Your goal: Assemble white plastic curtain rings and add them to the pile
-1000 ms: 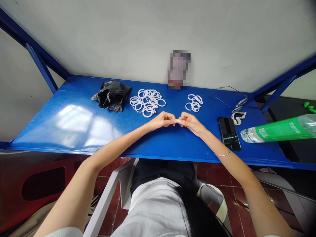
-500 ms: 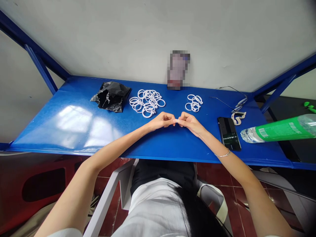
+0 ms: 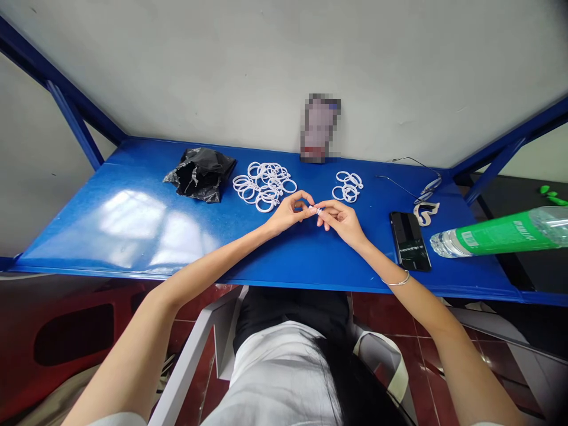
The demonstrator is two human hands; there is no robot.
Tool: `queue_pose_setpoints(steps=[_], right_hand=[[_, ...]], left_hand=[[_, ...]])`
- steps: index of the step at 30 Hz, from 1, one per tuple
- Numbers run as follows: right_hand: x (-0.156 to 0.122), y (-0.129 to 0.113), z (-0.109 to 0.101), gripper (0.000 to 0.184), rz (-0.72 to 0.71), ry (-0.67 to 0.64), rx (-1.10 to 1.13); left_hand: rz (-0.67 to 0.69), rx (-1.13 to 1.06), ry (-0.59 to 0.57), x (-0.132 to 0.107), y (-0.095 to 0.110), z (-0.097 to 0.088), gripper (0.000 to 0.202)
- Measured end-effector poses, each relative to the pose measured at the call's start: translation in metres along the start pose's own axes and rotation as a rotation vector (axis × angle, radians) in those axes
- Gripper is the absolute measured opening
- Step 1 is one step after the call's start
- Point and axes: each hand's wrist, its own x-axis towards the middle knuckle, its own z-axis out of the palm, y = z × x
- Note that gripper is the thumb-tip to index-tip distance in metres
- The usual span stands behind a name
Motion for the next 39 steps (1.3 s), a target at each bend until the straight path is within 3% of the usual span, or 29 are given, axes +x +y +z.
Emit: queue_pose_setpoints(steps=[5,9,14,26,32,39], right_hand=[[-0.004,0.001,0.005,0.025,-0.062,0.065,-0.049],[-0.005,0.001,0.006,0.019,-0.143,0.132,-0.113],[-0.004,0.002,0.004,0.018,-0.219,0.195,-0.214],[-0.003,0.001,0.000,0.018,-0.319,0.184,-0.342],[-0.004,0.000,-0.001,0.010,-0.480,0.200,-0.505],[-0.005,-0.002,-0.001,0.012,-0.502,0.205,-0.654]], left_hand=[[0.084,0.099,0.041,-0.003,0.005,0.005,0.041],[0.261,0.294,0.140,-0.004,0.006,0.007,0.036],[0.439,0.540,0.053,-0.007,0.001,0.007,0.029],[0.572,0.937,0.039,-0.009,-0.001,0.002,0.022],[0.662,1.052,0.113,-0.009,-0.004,0.003,0.021],[0.762,1.094,0.181,-0.008,-0.005,0.003,0.016]])
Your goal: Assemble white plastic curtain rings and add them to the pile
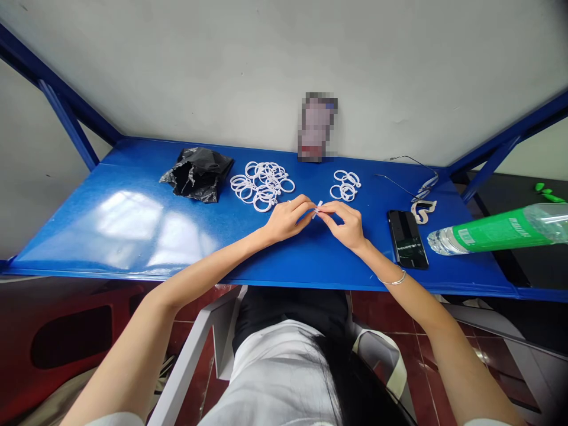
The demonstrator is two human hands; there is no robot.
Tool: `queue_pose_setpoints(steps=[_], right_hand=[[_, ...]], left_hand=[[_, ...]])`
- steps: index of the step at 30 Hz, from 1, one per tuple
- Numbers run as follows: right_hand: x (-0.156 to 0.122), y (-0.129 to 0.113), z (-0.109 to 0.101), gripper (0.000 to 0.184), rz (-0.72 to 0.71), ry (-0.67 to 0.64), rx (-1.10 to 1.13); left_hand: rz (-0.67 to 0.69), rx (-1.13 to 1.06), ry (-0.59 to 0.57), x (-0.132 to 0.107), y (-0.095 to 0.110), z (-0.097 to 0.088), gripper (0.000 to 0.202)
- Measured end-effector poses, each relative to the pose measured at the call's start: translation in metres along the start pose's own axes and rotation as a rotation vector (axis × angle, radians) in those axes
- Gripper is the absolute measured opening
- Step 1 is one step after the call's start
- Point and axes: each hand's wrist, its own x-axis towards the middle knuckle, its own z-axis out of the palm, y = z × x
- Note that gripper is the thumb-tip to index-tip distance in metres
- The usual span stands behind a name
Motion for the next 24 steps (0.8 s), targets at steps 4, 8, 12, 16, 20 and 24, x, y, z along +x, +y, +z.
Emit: queue_pose_setpoints(steps=[4,8,12,16,20,24], right_hand=[[-0.0005,-0.0022,0.0005,0.012,-0.001,0.003,-0.056],[-0.0011,-0.0028,0.0014,0.010,-0.034,0.012,-0.082],[-0.0012,-0.0023,0.0016,0.010,-0.103,0.031,-0.096],[-0.0012,-0.0020,0.0013,0.010,-0.116,0.042,-0.108],[-0.0017,-0.0020,0.0014,0.010,-0.063,0.013,-0.094],[-0.0013,-0.0028,0.0013,0.009,-0.044,0.018,-0.026]], left_hand=[[0.023,0.027,-0.003,-0.0006,-0.0010,-0.0001,0.016],[-0.006,-0.049,-0.015,-0.0004,0.0002,-0.0011,0.014],[0.027,-0.016,-0.004,0.0006,0.0014,-0.0019,0.013],[0.042,0.019,0.022,0.0011,0.0014,-0.0017,0.014],[0.005,0.011,-0.029,0.0011,0.0011,-0.0017,0.019],[0.011,0.011,-0.058,0.0010,0.0003,-0.0013,0.023]])
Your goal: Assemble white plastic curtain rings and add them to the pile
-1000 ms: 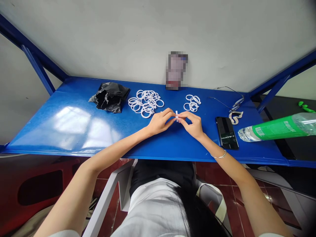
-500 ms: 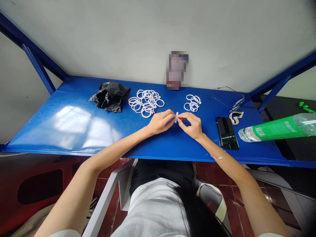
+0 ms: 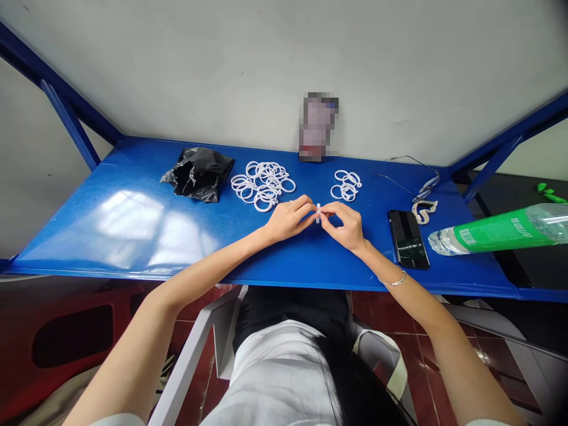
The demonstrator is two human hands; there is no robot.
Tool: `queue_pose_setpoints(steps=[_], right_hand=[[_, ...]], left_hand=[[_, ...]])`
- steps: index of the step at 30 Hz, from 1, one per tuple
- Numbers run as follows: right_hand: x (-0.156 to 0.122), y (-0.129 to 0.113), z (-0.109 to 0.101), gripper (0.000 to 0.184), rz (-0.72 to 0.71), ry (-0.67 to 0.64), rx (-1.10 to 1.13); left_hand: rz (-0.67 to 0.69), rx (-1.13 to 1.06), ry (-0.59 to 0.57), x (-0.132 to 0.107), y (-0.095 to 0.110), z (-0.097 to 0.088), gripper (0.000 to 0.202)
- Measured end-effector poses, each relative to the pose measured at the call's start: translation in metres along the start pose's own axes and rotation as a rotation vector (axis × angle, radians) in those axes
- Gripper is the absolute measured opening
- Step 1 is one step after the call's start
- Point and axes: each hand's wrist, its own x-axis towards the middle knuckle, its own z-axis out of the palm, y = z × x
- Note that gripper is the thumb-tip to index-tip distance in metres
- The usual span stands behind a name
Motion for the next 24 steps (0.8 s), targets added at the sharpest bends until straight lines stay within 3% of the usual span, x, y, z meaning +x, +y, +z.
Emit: queue_pose_setpoints(steps=[5,12,20,24], right_hand=[[0.000,0.002,0.002,0.010,0.081,-0.044,0.032],[0.003,0.015,0.009,0.008,0.146,-0.124,0.133],[0.024,0.036,0.018,0.006,0.210,-0.271,0.205],[0.049,0.051,0.019,0.005,0.253,-0.395,0.305]], left_hand=[[-0.043,-0.025,-0.097,-0.003,-0.003,0.004,0.026],[-0.165,-0.134,-0.132,-0.004,-0.004,0.008,0.025],[-0.348,-0.277,-0.047,0.000,-0.013,0.022,0.031],[-0.427,-0.287,0.008,0.004,-0.019,0.026,0.032]])
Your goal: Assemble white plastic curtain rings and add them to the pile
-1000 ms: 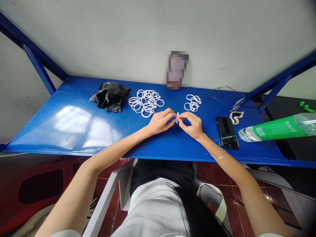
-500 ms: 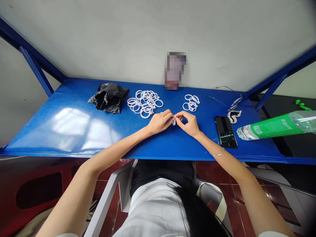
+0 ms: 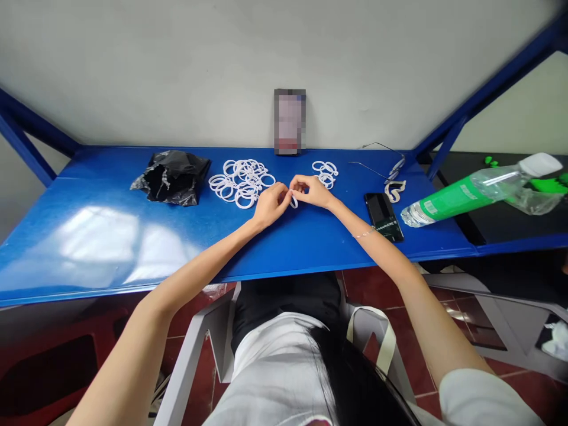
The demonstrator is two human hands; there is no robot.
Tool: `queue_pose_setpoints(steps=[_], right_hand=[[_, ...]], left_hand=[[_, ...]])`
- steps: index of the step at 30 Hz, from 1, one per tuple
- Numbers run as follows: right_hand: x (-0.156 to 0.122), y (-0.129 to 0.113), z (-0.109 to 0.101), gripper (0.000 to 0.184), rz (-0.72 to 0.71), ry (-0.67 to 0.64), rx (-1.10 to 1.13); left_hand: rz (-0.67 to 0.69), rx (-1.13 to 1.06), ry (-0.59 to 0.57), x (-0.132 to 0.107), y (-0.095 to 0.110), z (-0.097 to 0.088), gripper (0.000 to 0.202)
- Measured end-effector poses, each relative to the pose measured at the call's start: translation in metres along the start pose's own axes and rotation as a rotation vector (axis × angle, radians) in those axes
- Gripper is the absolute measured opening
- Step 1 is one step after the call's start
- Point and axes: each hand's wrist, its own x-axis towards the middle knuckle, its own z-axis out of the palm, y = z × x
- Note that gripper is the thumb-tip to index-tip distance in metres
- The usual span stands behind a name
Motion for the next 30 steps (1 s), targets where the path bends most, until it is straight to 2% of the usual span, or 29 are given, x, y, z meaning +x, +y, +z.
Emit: queue_pose_setpoints(steps=[2,4,9,12,17,22,26,27,29,30], right_hand=[[0.018,-0.003,-0.009,0.006,0.010,-0.110,0.030],[0.039,-0.012,-0.018,0.006,0.039,-0.277,0.055],[0.084,-0.040,-0.026,0.007,0.043,-0.482,0.068],[0.101,-0.049,-0.021,0.007,0.059,-0.529,0.037],[0.110,-0.049,-0.014,0.013,-0.014,-0.612,-0.052],[0.098,-0.043,-0.012,0.027,-0.022,-0.461,-0.045],[0.071,-0.035,-0.006,0.018,-0.064,-0.289,-0.019],[0.062,-0.033,-0.004,0.015,-0.075,-0.214,-0.015],[0.042,-0.031,0.000,0.011,-0.090,0.029,-0.003],[0.032,-0.030,0.002,0.010,-0.098,0.093,0.005]], left_hand=[[-0.061,-0.025,0.016,0.003,-0.002,-0.002,0.032],[-0.115,-0.053,0.050,0.005,-0.005,-0.005,0.033],[-0.244,-0.212,0.134,0.008,-0.013,-0.011,0.042],[-0.282,-0.276,0.169,0.007,-0.015,-0.014,0.044],[-0.309,-0.321,0.209,0.005,-0.013,-0.016,0.044],[-0.294,-0.325,0.190,0.004,-0.011,-0.016,0.044],[-0.234,-0.348,0.160,0.002,-0.007,-0.015,0.041],[-0.219,-0.351,0.155,0.001,-0.005,-0.015,0.040],[-0.190,-0.341,0.109,-0.001,-0.001,-0.014,0.038],[-0.167,-0.336,0.079,-0.002,0.001,-0.014,0.037]])
